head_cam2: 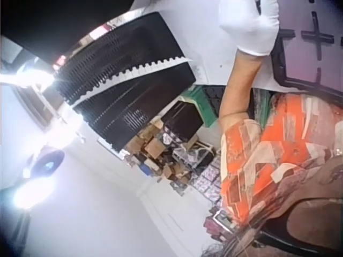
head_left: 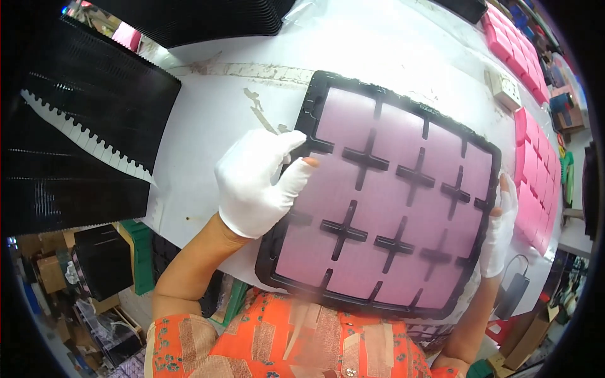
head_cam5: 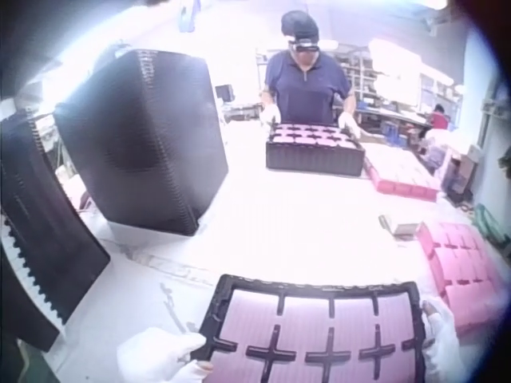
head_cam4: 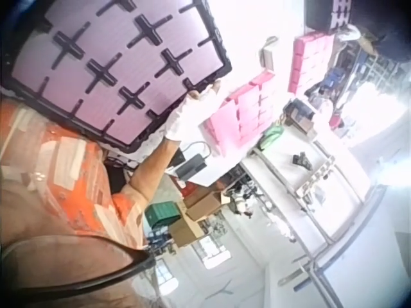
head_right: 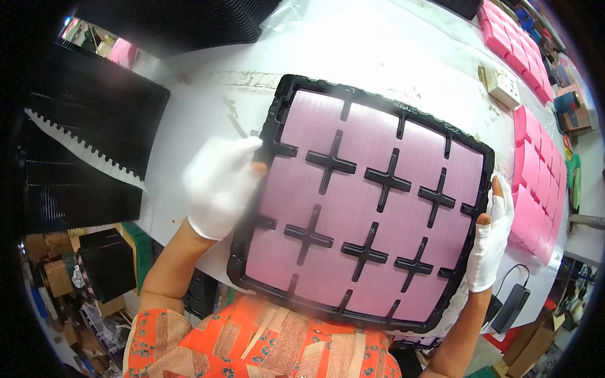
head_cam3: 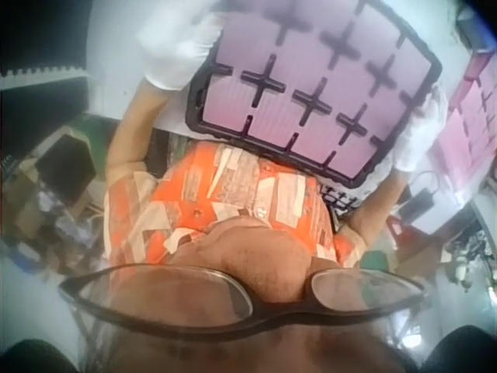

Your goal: The person applies adhesive dots and pink foam inserts to black plastic trays by hand.

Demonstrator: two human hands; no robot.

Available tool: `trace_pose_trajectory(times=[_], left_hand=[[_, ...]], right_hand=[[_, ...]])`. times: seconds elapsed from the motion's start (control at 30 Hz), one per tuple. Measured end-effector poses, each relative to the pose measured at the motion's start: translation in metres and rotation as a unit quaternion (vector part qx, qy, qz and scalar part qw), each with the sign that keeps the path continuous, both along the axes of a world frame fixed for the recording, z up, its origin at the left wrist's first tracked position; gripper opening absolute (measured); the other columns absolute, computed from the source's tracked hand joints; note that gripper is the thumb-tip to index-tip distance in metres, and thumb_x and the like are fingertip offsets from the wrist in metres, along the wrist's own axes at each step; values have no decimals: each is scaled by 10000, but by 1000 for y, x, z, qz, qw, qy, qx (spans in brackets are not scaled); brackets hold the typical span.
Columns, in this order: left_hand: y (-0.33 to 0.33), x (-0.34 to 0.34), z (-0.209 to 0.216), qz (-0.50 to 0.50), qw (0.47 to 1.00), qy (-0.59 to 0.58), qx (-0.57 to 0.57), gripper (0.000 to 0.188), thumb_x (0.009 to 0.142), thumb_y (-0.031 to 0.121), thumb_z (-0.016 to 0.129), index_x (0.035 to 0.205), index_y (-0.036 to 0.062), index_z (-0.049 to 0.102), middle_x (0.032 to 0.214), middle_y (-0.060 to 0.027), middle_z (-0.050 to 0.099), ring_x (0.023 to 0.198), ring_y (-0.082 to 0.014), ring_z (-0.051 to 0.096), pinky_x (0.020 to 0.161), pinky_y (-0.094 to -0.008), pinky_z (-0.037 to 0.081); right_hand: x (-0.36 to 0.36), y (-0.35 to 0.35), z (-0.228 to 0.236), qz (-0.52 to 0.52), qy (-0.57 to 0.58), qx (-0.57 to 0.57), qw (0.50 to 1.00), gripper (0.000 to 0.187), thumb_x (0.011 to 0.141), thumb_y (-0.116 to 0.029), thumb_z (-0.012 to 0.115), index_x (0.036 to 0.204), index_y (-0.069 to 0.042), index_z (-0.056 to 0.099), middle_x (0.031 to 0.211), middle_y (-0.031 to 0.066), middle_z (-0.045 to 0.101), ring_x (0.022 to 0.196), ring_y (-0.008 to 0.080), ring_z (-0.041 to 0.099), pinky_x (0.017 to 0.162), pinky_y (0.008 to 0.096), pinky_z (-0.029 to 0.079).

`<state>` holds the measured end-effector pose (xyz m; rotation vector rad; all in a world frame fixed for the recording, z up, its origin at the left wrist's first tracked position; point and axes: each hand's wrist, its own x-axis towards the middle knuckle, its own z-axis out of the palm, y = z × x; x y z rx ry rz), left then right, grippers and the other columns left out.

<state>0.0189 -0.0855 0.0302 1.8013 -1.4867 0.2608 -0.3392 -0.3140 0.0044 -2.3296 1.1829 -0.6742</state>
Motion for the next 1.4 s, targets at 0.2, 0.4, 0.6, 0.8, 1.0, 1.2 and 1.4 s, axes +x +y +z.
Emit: trace_pose_trajectory(times=[0.2, 0.4, 0.6, 0.8, 1.0, 1.2, 1.4], left_hand=[[-19, -6, 5, -63, 997, -43, -28, 309, 874, 206, 777, 1105, 16, 701, 810, -116, 627, 696, -275, 597, 659, -371, 488], [-15, -13, 17, -37, 998, 41, 10, 358, 998, 254, 675, 1194, -46, 695, 886, -97, 587, 759, -201, 566, 693, -309, 466], [-24, -14, 15, -49, 998, 42, -1, 467, 1027, 330, 629, 1281, -61, 641, 1107, -145, 654, 1024, -234, 614, 922, -344, 474], [-47, -16, 23, -117, 942, -177, 262, 1049, 933, 822, 278, 1508, -45, 404, 1534, -235, 453, 1527, -412, 251, 1231, -570, 110], [-63, -15, 10, -146, 916, -211, 309, 1053, 906, 831, 336, 1514, -28, 402, 1535, -245, 440, 1520, -412, 258, 1218, -630, 76], [-66, -14, 10, -138, 910, -220, 324, 1026, 897, 813, 383, 1494, -21, 432, 1526, -242, 453, 1512, -412, 269, 1214, -630, 84], [-63, -15, 14, -99, 908, -243, 326, 996, 887, 770, 464, 1487, -25, 440, 1494, -235, 487, 1489, -418, 304, 1209, -637, 78]], right_hand=[[-10, 5, 1, -83, -95, 95, 988, 565, 1053, -294, 415, 1541, -10, 400, 1557, 147, 426, 1437, 271, 396, 1186, 380, 306], [8, 3, 12, -25, -149, 148, 977, 477, 956, -206, 500, 1395, -25, 548, 1397, 75, 508, 1055, 151, 512, 1011, 281, 409], [-3, -2, 6, 4, -115, 67, 991, 553, 1026, -411, 525, 1416, -18, 533, 1439, 164, 502, 1273, 294, 511, 1095, 363, 390], [14, 2, 14, 7, 157, -105, 982, 839, 968, -700, 437, 1457, -23, 510, 1569, 221, 350, 1480, 399, 291, 1200, 603, 164], [22, 6, 7, -9, 264, -154, 952, 952, 915, -787, 405, 1484, -30, 500, 1597, 208, 304, 1525, 370, 204, 1181, 683, 87], [34, 7, 13, -3, 275, -164, 947, 954, 898, -792, 423, 1463, -32, 534, 1606, 197, 297, 1531, 365, 197, 1176, 705, 66], [31, 9, 13, 5, 260, -164, 952, 979, 879, -788, 465, 1498, -29, 481, 1614, 205, 289, 1544, 361, 181, 1179, 708, 51]])
